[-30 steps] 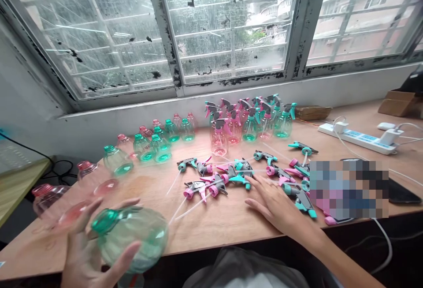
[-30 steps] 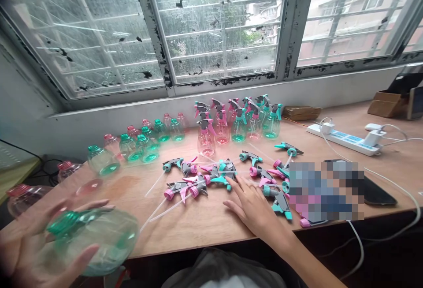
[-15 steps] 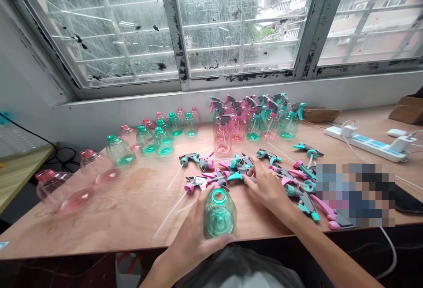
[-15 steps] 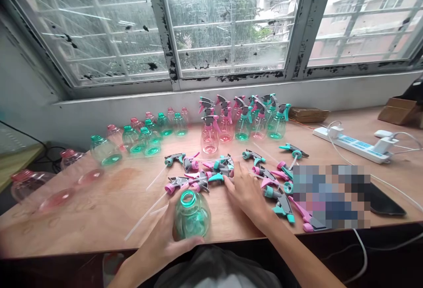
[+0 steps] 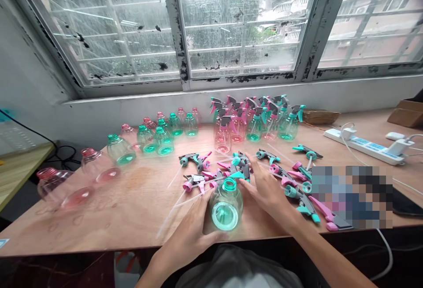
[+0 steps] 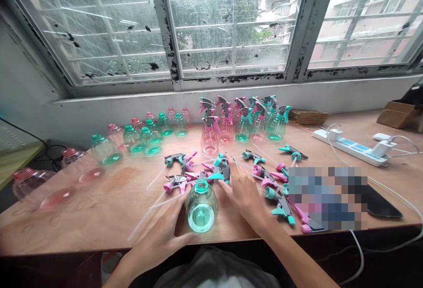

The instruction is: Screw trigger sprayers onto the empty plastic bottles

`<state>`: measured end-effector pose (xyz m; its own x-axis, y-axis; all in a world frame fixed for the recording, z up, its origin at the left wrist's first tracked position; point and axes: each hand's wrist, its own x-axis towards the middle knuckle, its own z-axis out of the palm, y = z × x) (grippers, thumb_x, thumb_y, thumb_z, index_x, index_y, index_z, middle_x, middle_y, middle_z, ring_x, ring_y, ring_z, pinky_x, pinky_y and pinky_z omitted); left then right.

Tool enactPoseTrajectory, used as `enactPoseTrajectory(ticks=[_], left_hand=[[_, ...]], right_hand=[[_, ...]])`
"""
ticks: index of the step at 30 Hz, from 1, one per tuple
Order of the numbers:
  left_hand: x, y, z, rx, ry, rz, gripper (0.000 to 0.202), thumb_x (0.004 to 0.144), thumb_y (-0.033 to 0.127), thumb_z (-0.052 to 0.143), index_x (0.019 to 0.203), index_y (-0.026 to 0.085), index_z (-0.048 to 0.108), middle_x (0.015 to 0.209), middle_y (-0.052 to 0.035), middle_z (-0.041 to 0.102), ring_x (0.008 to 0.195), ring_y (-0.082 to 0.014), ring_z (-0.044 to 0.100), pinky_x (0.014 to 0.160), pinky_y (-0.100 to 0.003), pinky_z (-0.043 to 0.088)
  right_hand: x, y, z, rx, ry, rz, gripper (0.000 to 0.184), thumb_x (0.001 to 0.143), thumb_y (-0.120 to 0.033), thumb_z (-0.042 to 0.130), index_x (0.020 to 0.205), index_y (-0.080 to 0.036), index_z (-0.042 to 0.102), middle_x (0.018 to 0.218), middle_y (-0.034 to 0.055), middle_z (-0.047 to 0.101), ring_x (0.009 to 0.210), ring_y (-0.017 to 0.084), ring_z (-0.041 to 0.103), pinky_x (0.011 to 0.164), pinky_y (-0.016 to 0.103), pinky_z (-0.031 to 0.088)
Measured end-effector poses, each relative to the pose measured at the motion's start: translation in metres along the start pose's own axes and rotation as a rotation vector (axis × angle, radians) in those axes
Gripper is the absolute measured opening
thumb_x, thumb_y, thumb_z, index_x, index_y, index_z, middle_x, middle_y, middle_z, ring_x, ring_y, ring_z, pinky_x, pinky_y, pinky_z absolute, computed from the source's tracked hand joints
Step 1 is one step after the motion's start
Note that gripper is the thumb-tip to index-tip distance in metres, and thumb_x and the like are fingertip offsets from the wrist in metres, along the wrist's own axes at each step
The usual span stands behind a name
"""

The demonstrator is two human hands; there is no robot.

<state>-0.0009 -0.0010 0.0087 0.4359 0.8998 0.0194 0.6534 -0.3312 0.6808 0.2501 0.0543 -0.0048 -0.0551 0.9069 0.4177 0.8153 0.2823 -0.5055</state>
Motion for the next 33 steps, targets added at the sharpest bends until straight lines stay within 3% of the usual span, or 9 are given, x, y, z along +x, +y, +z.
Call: enactPoseTrajectory(ticks=[4,7,10,13,18,22,29,33], left_hand=[[-0.002,-0.01,0.0,-0.157,0.015,0.04,0.092,0.086,0.029,0.079,0.161,0.036,0.025,0.171,-0.0071,0.03,0.16,-0.0353,0.021,0.13,-0.057,0.017],[-0.002,-0.019,0.0,-0.278,0.009,0.121,0.094,0.082,0.03,0.083,0.158,0.037,0.029,0.168,-0.0084,0.03,0.159,-0.0364,0.021,0.129,-0.054,0.023],[-0.003,-0.023,0.0,-0.329,0.059,0.178,0.091,0.08,0.024,0.083,0.155,0.039,0.034,0.161,-0.0074,0.034,0.158,-0.0364,0.021,0.129,-0.052,0.026],[-0.005,-0.025,0.0,-0.412,0.1,0.214,0.088,0.083,0.022,0.079,0.155,0.04,0.033,0.163,-0.0055,0.032,0.156,-0.0351,0.023,0.13,-0.052,0.02],[-0.006,-0.031,0.005,-0.661,0.094,0.15,0.089,0.09,0.037,0.075,0.16,0.039,0.02,0.166,-0.0069,0.034,0.153,-0.0344,0.032,0.128,-0.056,0.021],[-0.006,-0.033,0.008,-0.675,0.124,0.135,0.09,0.09,0.043,0.075,0.161,0.04,0.02,0.166,-0.0052,0.034,0.154,-0.0327,0.03,0.129,-0.053,0.021],[-0.007,-0.031,0.005,-0.59,0.107,0.147,0.089,0.087,0.044,0.078,0.159,0.041,0.025,0.165,-0.0056,0.037,0.152,-0.0344,0.034,0.127,-0.052,0.025],[-0.008,-0.031,0.004,-0.538,0.111,0.148,0.09,0.086,0.041,0.079,0.159,0.039,0.025,0.166,-0.0076,0.036,0.152,-0.0353,0.033,0.127,-0.052,0.026]], right_hand=[[-0.009,0.009,-0.019,0.281,0.078,-0.034,0.069,0.095,-0.041,0.065,0.156,-0.028,0.037,0.134,0.014,0.072,0.124,0.036,0.068,0.1,0.051,0.057],[-0.016,0.017,-0.04,0.334,0.153,-0.031,0.066,0.095,-0.047,0.067,0.154,-0.028,0.044,0.141,0.0147,0.068,0.122,0.037,0.069,0.096,0.049,0.059],[-0.024,0.026,-0.062,0.184,0.287,-0.04,0.064,0.095,-0.049,0.066,0.153,-0.029,0.049,0.137,0.0132,0.071,0.118,0.038,0.071,0.093,0.049,0.06],[-0.03,0.036,-0.082,-0.011,0.451,-0.13,0.06,0.098,-0.042,0.066,0.154,-0.029,0.05,0.132,0.0111,0.074,0.116,0.036,0.073,0.089,0.043,0.061],[-0.036,0.054,-0.106,-0.26,0.567,-0.237,0.055,0.1,-0.034,0.065,0.154,-0.028,0.052,0.125,0.0113,0.078,0.109,0.035,0.077,0.094,0.041,0.058],[-0.037,0.058,-0.114,-0.315,0.565,-0.287,0.054,0.101,-0.034,0.064,0.154,-0.03,0.051,0.122,0.0112,0.079,0.106,0.037,0.078,0.083,0.04,0.06],[-0.041,0.052,-0.112,-0.358,0.548,-0.373,0.062,0.101,-0.023,0.064,0.158,-0.037,0.044,0.126,0.0063,0.078,0.104,0.032,0.078,0.089,0.037,0.057],[-0.042,0.06,-0.111,-0.331,0.581,-0.327,0.062,0.099,-0.023,0.066,0.156,-0.035,0.047,0.126,0.0079,0.077,0.106,0.034,0.078,0.089,0.039,0.058]])
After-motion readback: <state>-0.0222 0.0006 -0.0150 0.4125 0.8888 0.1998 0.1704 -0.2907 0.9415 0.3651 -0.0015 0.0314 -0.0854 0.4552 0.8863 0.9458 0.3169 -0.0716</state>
